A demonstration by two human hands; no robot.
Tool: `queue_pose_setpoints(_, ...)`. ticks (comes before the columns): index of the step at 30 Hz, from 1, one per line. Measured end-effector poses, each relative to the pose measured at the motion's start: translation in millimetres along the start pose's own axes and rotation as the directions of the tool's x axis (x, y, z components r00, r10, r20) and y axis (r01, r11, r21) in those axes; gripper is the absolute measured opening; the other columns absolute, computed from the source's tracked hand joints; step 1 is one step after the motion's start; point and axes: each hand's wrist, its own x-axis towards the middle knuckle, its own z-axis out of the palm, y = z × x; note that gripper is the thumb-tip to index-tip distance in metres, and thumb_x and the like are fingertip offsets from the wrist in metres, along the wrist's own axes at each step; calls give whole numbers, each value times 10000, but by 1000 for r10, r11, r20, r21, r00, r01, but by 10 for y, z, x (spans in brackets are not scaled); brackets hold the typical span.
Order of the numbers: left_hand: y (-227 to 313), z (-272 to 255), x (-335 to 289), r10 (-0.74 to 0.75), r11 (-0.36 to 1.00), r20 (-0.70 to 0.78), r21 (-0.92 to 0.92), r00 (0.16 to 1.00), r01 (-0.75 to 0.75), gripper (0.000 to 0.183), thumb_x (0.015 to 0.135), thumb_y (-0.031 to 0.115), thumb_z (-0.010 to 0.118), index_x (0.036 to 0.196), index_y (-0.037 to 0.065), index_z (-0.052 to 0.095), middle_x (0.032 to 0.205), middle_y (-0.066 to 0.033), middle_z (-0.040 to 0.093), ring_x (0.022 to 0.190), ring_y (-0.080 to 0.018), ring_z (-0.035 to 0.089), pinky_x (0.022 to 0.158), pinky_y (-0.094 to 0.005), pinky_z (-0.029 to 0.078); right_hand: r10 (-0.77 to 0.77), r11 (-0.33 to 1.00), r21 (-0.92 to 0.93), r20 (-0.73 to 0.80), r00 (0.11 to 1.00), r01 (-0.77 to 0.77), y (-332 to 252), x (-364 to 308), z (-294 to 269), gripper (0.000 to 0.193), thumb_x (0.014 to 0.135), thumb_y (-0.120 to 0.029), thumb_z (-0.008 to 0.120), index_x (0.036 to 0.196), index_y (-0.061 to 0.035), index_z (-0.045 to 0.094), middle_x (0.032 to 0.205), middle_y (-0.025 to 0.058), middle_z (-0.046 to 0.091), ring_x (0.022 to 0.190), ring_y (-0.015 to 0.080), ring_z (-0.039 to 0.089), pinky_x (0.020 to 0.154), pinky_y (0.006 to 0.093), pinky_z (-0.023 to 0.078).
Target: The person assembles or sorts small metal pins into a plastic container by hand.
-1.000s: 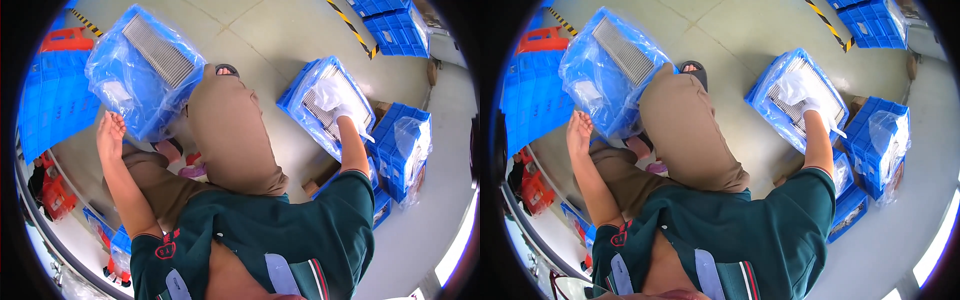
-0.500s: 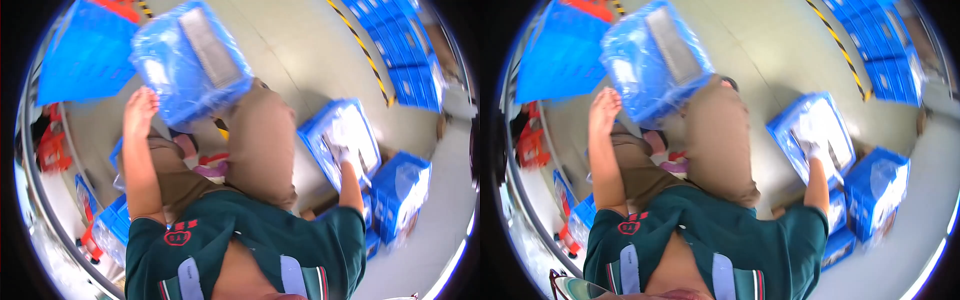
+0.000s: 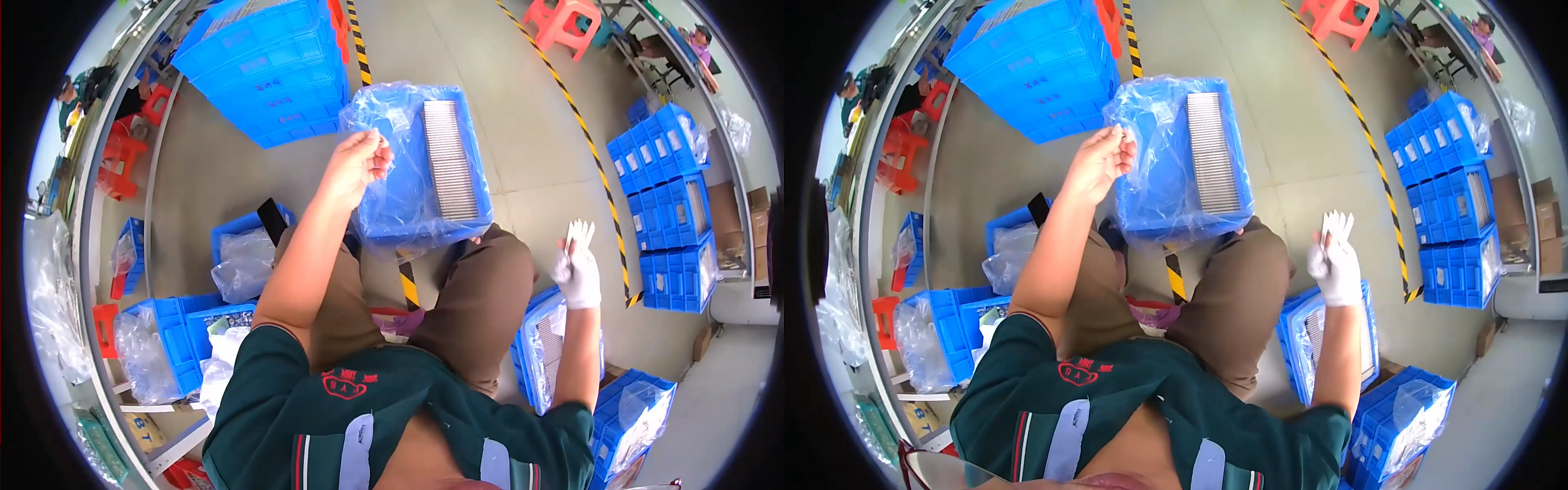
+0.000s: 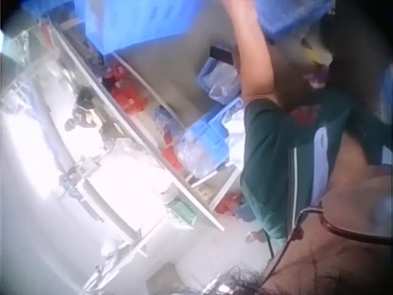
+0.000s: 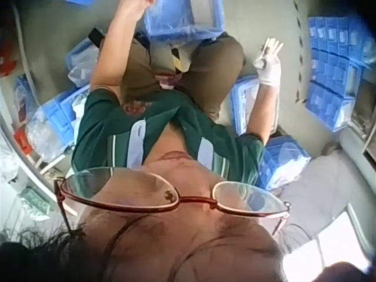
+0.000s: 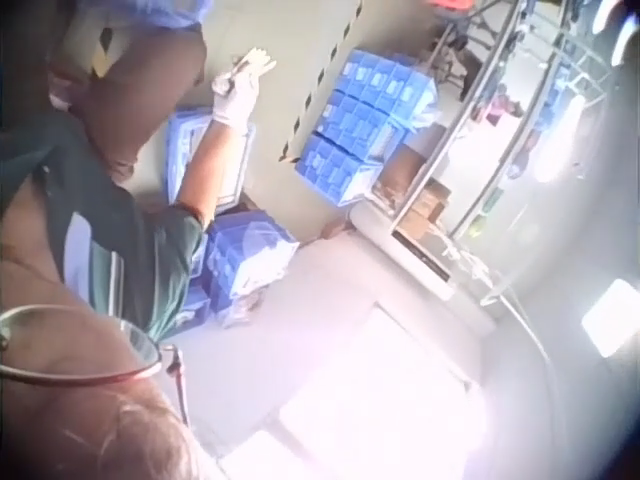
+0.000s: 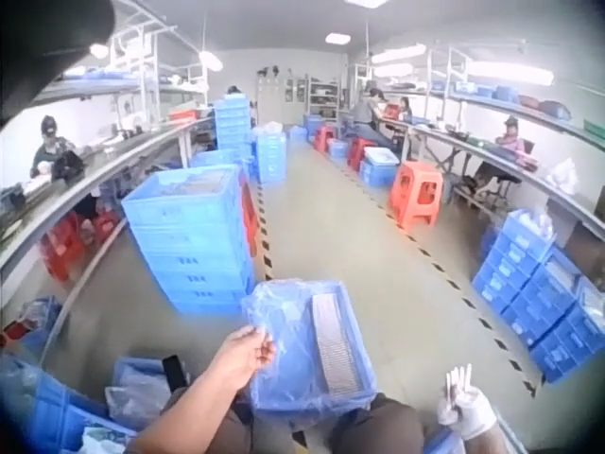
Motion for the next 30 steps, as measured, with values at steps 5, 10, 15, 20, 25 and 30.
queue_pose_setpoints(5,-254,-292,7,-94,994,-147,-62,985,86,256,859,350,508,810,99,521,714,-26,564,603,-94,502,551,-234,410,43,999,11,253,967,-47,-114,694,1375,393,818,-352,564,956,14,519,624,22,452,485,106,389,421,215,294)
queue_pose_setpoints(10,-175,-244,-36,31,984,-157,-166,987,-57,246,884,333,468,812,100,498,733,-40,573,625,-110,525,571,-244,433,176,963,57,611,772,-265,149,1050,2075,371,832,-300,545,1001,30,516,671,45,492,498,94,408,406,188,289)
queue_pose_setpoints(15,-180,-198,-36,70,911,-192,-388,979,-141,237,911,297,414,864,69,456,907,-130,580,804,-188,572,679,-314,467,371,888,-2,595,713,-460,537,1099,2370,276,849,-244,523,948,13,505,657,53,494,456,70,387,370,170,247)
queue_pose_setpoints(20,-213,-215,12,39,852,-106,-517,994,-88,196,920,241,393,883,53,432,1046,-201,545,976,-276,541,843,-391,435,368,920,-312,468,803,-239,667,1043,2596,188,868,-248,509,926,-69,517,661,51,523,453,68,389,371,179,246)
queue_pose_setpoints(25,-187,-215,8,95,857,-139,-493,986,-152,165,914,209,408,870,52,433,1060,-199,541,1027,-292,516,847,-394,431,377,884,-435,442,814,-173,687,1049,2669,179,854,-237,537,906,-68,507,651,31,516,461,57,373,379,180,245)
queue_pose_setpoints(30,-164,-225,2,133,871,-82,-466,988,-157,166,915,208,406,861,56,440,1082,-189,532,1060,-299,496,863,-391,417,268,935,-337,473,839,-108,732,1035,2641,163,844,-210,552,879,-56,512,637,15,510,455,51,358,389,183,251)
